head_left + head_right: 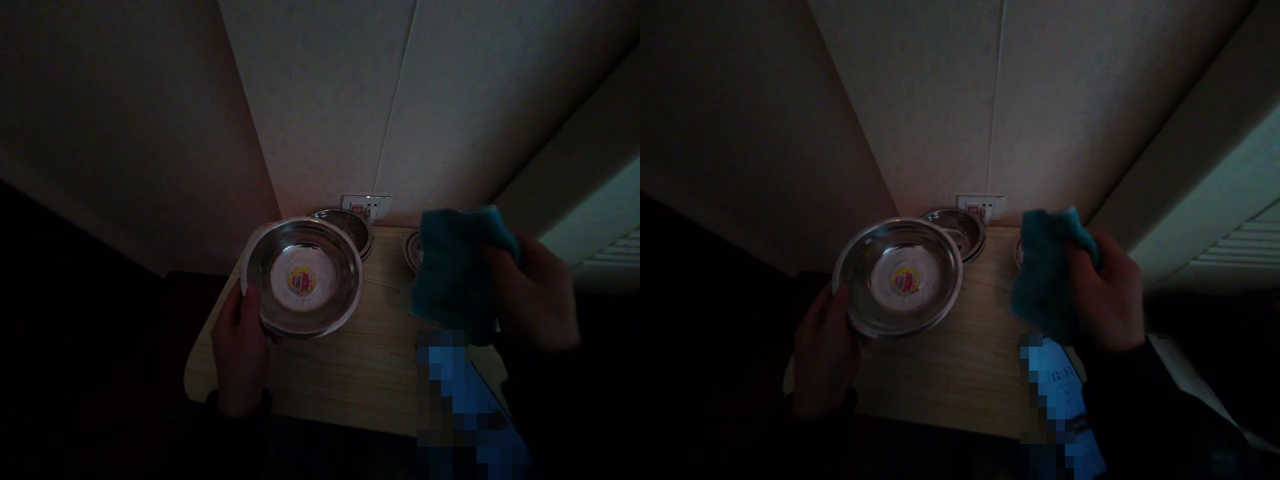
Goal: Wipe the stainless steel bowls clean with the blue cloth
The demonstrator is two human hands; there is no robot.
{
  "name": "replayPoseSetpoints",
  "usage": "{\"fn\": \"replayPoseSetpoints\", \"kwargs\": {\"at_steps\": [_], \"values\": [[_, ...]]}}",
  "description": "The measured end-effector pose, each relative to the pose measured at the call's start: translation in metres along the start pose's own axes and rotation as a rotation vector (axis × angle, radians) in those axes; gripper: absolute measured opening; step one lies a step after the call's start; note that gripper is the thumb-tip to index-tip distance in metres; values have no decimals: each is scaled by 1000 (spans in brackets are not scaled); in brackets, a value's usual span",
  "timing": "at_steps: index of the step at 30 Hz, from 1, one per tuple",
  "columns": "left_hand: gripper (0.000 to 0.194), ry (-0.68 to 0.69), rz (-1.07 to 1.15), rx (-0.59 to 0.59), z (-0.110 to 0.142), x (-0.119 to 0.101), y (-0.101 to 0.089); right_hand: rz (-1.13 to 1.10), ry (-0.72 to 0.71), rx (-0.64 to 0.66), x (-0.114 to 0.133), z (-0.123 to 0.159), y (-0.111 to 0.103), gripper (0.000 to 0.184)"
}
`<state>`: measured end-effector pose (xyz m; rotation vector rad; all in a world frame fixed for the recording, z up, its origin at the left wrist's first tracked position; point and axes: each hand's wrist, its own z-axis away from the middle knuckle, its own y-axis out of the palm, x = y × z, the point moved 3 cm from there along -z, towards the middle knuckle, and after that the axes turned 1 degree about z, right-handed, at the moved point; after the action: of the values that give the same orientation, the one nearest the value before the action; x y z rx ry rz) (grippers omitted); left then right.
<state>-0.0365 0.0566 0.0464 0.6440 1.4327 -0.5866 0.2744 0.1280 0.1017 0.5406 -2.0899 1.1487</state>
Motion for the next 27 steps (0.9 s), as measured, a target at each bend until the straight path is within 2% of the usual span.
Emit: {"fn": "replayPoseSetpoints", "kwargs": {"at_steps": [2,7,13,15,19,23,27], "values": [[40,-64,-100,52,7,10,-3,10,-62,4,4,4,-1,29],[47,-225,-146,118,31,27,-11,29,-286,147,31,28,5,31],[44,-274,-155,177,46,44,-20,147,-476,320,59,56,16,29],[46,-302,-123,205,47,49,-20,290,-538,453,64,69,29,28],[47,-317,-121,217,46,51,-18,570,-584,755,67,99,72,22],[45,-264,-149,249,42,51,-15,598,-640,913,69,121,105,20],[39,-199,-204,202,37,54,-14,526,-762,1035,74,138,114,20]]}}
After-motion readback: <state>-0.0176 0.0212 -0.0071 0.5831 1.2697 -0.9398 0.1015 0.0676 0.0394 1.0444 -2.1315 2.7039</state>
